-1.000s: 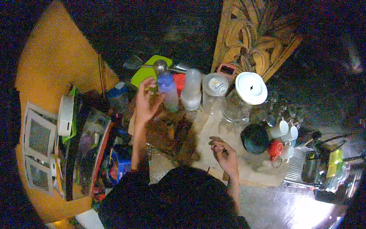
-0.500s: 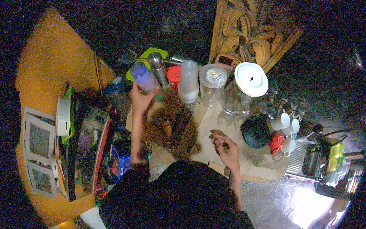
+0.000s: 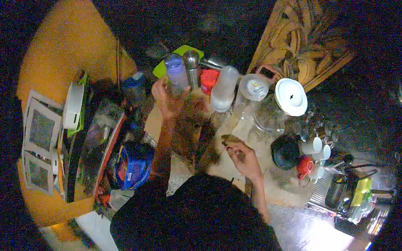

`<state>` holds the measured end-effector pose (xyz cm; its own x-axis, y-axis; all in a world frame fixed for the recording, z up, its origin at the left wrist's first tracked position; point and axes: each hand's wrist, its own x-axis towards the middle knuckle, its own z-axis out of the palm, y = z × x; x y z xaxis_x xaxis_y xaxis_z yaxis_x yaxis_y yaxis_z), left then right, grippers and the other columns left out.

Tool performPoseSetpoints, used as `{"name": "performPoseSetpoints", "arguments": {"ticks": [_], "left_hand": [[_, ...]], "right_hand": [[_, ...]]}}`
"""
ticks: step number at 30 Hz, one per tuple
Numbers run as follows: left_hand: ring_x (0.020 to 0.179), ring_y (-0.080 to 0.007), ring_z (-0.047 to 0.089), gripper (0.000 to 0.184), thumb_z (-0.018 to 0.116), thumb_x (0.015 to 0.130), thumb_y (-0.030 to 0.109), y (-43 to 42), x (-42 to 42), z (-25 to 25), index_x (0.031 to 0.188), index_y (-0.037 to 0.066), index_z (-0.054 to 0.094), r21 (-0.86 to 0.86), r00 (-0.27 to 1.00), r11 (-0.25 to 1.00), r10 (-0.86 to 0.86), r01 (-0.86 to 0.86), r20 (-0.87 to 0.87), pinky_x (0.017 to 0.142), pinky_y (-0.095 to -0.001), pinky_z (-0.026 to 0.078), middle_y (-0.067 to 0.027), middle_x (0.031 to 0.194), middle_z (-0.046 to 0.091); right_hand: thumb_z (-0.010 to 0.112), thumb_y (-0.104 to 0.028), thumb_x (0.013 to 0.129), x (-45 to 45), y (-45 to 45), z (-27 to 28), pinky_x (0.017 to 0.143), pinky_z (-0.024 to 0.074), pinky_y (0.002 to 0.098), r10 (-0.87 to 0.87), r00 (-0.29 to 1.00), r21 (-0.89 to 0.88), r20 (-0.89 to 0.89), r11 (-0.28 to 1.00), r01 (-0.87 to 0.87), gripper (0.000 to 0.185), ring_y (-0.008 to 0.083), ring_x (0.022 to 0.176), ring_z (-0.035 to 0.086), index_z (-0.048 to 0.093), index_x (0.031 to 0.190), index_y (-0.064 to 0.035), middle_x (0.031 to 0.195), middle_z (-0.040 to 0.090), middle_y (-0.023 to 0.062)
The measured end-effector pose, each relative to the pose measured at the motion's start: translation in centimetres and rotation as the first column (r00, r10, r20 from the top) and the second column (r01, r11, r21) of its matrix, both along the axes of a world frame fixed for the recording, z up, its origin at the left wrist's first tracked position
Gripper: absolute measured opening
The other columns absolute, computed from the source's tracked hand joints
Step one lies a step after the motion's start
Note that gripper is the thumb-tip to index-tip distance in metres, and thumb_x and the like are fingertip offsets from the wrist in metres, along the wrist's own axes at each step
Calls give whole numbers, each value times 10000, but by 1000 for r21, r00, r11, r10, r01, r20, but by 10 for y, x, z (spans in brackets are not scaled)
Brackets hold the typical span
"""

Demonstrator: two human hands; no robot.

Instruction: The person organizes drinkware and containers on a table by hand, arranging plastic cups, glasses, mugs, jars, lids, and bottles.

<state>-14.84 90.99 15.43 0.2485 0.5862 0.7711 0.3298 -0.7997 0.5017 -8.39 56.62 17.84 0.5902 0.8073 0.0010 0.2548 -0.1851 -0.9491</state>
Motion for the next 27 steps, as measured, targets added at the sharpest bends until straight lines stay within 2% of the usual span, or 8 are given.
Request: {"name": "performPoseSetpoints", "arguments": {"ticks": [3,5,9,12,15,19,23,27], "left_hand": [[1063,-417,615,660,816,860,306,-13,4,15,1398,37,545,178,986,972,-141,154,-83,985,-483,489,-164,1114,664],[1029,-383,675,453,656,956,174,-17,21,48,1383,63,555,83,792,849,-447,522,-415,954,-458,527,-158,1145,695],[1097,-354,701,354,543,978,93,16,77,4,1326,76,604,281,765,772,-375,571,-523,936,-446,564,-191,1330,655],[1214,-435,644,548,655,886,83,17,109,15,1427,70,567,-179,454,855,-423,487,-784,1016,-539,541,-228,1509,534],[1137,-358,710,442,510,995,147,18,123,14,1422,120,622,12,410,872,-217,489,-886,930,-477,590,-241,1505,530],[1034,-360,737,446,561,970,195,20,138,-9,1405,246,648,73,374,910,-94,409,-923,859,-474,597,-224,1496,549],[971,-345,750,369,581,964,216,20,134,2,1302,130,702,119,377,867,-83,483,-923,817,-474,596,-230,1439,597],[871,-323,765,278,612,948,244,29,146,-9,1111,81,767,209,518,828,-111,520,-848,744,-473,601,-204,1306,682]], "right_hand": [[621,-27,1012,-5,-11,-3,881,539,287,-2,1000,-38,-26,999,1,254,121,972,679,687,1253,19,1072,752,68],[679,-61,1000,-8,-19,-17,793,507,247,-54,993,-27,-102,998,52,224,87,909,652,736,1217,-62,1077,765,43],[683,-58,997,-16,-27,-24,771,499,241,-84,986,-9,-144,996,84,223,75,880,635,737,1213,-58,1067,769,33],[681,-62,1000,-20,-38,-32,758,496,233,-82,996,37,-33,996,84,235,69,848,620,727,1230,-52,1065,768,28],[679,-67,1003,-24,-45,-36,752,498,241,-120,977,77,-175,988,135,239,74,837,613,721,1238,-57,1066,767,26],[670,-66,1009,-29,-52,-30,752,505,254,-155,971,25,-180,986,162,235,79,856,632,719,1238,-58,1070,767,36],[666,-65,1009,-29,-57,-32,767,512,257,-132,987,35,-96,990,136,238,83,891,652,716,1242,-55,1101,764,47],[667,-72,1011,-31,-59,-32,781,513,253,-123,983,65,-138,989,133,244,87,910,653,712,1250,-54,1115,760,47]]}}
